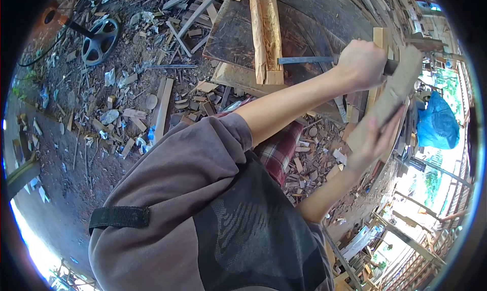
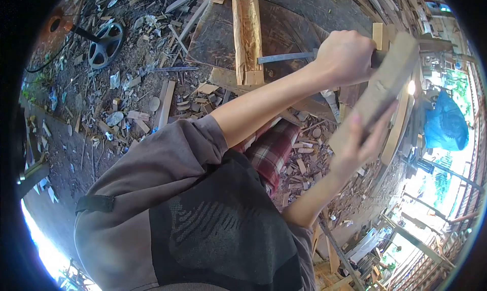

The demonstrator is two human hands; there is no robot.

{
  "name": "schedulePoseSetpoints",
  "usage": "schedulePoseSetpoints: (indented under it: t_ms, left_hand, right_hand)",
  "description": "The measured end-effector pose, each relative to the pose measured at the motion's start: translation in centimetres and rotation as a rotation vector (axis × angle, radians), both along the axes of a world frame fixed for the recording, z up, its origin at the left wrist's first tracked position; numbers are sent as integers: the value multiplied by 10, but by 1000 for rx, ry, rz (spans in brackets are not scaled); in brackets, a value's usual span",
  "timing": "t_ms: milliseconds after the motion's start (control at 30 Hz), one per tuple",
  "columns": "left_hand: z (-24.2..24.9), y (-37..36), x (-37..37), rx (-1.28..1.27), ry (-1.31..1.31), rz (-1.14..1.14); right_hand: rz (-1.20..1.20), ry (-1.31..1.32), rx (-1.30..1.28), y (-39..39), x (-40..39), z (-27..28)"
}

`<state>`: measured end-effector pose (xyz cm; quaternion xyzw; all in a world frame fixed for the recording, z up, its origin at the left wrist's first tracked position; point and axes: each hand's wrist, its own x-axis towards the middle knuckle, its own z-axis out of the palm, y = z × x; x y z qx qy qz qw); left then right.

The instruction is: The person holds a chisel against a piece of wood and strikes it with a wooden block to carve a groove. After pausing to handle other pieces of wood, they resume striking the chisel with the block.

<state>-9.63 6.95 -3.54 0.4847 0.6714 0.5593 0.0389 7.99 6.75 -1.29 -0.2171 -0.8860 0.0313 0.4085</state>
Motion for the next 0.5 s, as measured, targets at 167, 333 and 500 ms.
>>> schedulePoseSetpoints:
  t_ms: [167, 333, 500]
  left_hand:
    - [1, -8, 1, -21, 40, -32]
    - [8, -16, -1, 150, 101, -52]
    - [9, -19, 2, 248, 116, -38]
  right_hand:
    - [2, 558, -673, -30, 7, 18]
    - [-57, 568, -645, -41, 11, 17]
    - [-98, 585, -715, -46, 14, -2]
